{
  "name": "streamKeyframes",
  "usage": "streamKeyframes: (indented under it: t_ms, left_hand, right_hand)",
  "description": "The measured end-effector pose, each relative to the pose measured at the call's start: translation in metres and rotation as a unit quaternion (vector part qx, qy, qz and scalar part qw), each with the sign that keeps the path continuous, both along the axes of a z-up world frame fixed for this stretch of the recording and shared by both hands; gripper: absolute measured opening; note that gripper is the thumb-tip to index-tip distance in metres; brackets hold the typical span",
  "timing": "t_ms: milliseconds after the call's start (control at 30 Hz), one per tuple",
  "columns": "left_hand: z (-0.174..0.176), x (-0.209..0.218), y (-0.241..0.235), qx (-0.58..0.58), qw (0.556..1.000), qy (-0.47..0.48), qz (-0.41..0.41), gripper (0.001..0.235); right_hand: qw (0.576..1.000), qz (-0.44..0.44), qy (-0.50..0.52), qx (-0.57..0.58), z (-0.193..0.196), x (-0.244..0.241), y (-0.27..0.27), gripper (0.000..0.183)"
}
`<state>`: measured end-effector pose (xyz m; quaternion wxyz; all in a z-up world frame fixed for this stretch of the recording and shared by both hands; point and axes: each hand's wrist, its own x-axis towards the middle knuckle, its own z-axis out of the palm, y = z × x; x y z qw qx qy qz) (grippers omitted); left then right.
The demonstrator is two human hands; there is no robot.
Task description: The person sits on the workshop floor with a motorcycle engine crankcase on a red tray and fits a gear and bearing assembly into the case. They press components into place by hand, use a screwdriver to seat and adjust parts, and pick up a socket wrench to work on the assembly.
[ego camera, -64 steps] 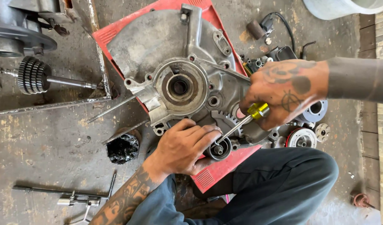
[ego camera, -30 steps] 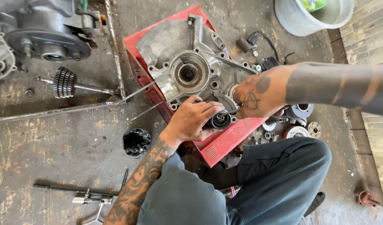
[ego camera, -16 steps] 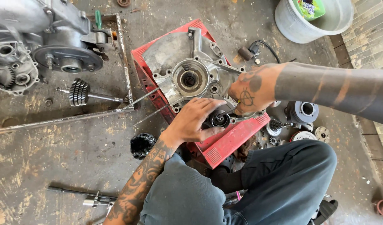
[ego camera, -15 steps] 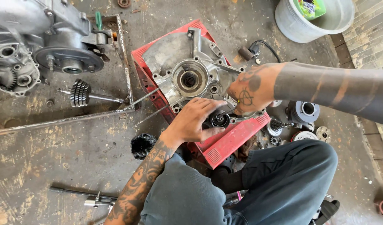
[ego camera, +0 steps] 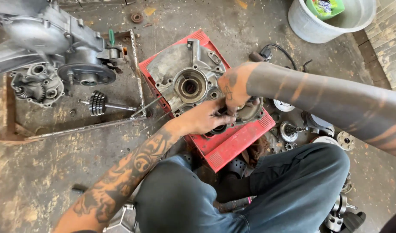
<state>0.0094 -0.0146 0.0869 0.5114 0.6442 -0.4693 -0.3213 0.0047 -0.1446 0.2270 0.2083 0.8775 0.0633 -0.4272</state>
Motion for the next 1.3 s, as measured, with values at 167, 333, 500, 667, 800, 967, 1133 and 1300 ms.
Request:
streamKeyframes:
  t_ms: [167,333,500,667,800,967,1133,1300]
  left_hand:
    - [0.013,0.01,0.001,-0.01,0.99,-0.144,0.0,0.014]
    - [0.004,0.014,-0.002,-0.019,0.982,-0.186,0.017,0.03]
    - [0.008,0.013,0.0,0.017,0.988,-0.152,0.026,0.017]
    - [-0.005,0.01,-0.001,0.047,0.989,-0.136,0.043,0.018]
    - [-0.005,0.006,0.021,0.15,0.966,-0.21,-0.013,0.065]
    - [-0.014,-0.017,0.033,0.116,0.953,-0.281,0.013,0.083]
    - [-0.054,-0.047,0.01,0.056,0.931,-0.323,0.159,0.097]
    - [-0.084,-0.071,-0.012,0.027,0.898,-0.265,0.351,0.073]
  right_hand:
    - [0.997,-0.056,-0.006,0.056,0.043,-0.009,0.0,0.047]
    - [0.973,-0.106,0.019,0.202,0.033,0.001,-0.054,0.04]
    - [0.786,-0.212,-0.099,0.572,0.013,-0.027,-0.106,0.048]
    - [0.346,-0.305,-0.213,0.861,-0.097,-0.04,-0.084,0.032]
    - [0.201,-0.309,-0.299,0.88,-0.112,-0.033,-0.07,0.04]
    - [0.206,-0.288,-0.315,0.881,-0.121,-0.029,-0.075,0.04]
    - [0.173,-0.298,-0.34,0.875,-0.122,-0.029,-0.067,0.039]
    - [0.099,-0.441,-0.373,0.81,-0.104,-0.044,-0.052,0.018]
